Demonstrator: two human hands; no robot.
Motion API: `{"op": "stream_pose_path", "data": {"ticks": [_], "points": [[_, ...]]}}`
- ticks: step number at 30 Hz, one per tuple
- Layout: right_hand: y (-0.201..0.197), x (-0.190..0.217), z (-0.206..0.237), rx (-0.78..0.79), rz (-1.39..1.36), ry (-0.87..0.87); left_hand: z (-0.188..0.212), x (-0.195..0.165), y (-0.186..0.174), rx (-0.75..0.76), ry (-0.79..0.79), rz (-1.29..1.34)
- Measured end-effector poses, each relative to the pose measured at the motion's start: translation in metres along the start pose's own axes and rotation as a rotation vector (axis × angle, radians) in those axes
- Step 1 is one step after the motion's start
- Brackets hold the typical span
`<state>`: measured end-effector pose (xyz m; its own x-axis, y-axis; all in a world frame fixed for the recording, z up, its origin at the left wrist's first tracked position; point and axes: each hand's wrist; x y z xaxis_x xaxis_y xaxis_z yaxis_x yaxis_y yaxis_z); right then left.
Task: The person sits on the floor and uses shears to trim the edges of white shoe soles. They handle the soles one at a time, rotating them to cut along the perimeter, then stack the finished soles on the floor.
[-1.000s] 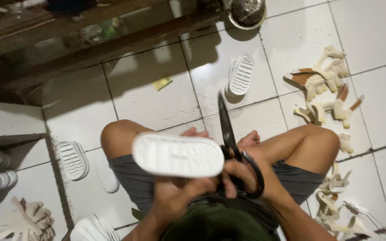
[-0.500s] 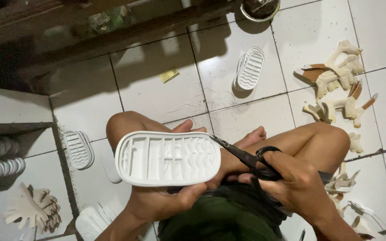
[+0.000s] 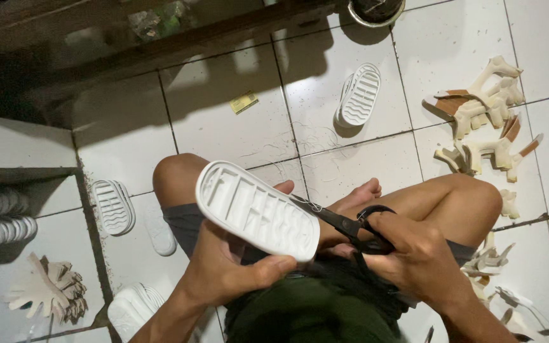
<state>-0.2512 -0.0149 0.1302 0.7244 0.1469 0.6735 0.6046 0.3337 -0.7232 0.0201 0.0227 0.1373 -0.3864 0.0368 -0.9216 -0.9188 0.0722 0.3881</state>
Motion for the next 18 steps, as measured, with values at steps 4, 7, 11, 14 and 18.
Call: {"op": "stream_pose_path", "data": {"ticks": [4,7,11,14,18], "points": [[0.003,0.008,-0.002,0.023,-0.029,0.063,0.0,-0.003,0.003,0.003,-0.182,-0.02],[0.014,0.011,0.0,-0.028,-0.068,0.033,0.0,-0.003,-0.001,0.144,-0.082,-0.16],[0.034,0.002,0.001,-0.104,-0.158,-0.106,0.0,-0.003,-0.013,0.225,-0.134,-0.273],[0.052,-0.013,-0.005,0.205,-0.609,0.203,-0.001,0.001,-0.02,0.254,-0.027,0.104],[0.078,-0.027,-0.012,0.357,-1.035,-0.105,0.004,0.013,-0.009,0.197,-0.074,0.196]]}}
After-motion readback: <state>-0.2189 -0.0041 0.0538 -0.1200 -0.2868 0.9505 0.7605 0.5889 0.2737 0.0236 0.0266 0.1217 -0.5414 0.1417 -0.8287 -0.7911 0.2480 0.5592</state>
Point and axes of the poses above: each hand's wrist, its own z-axis away from the middle knuckle, its own y-axis out of the palm, x = y × z, and after that the axes turned 11 degrees about y, right-handed
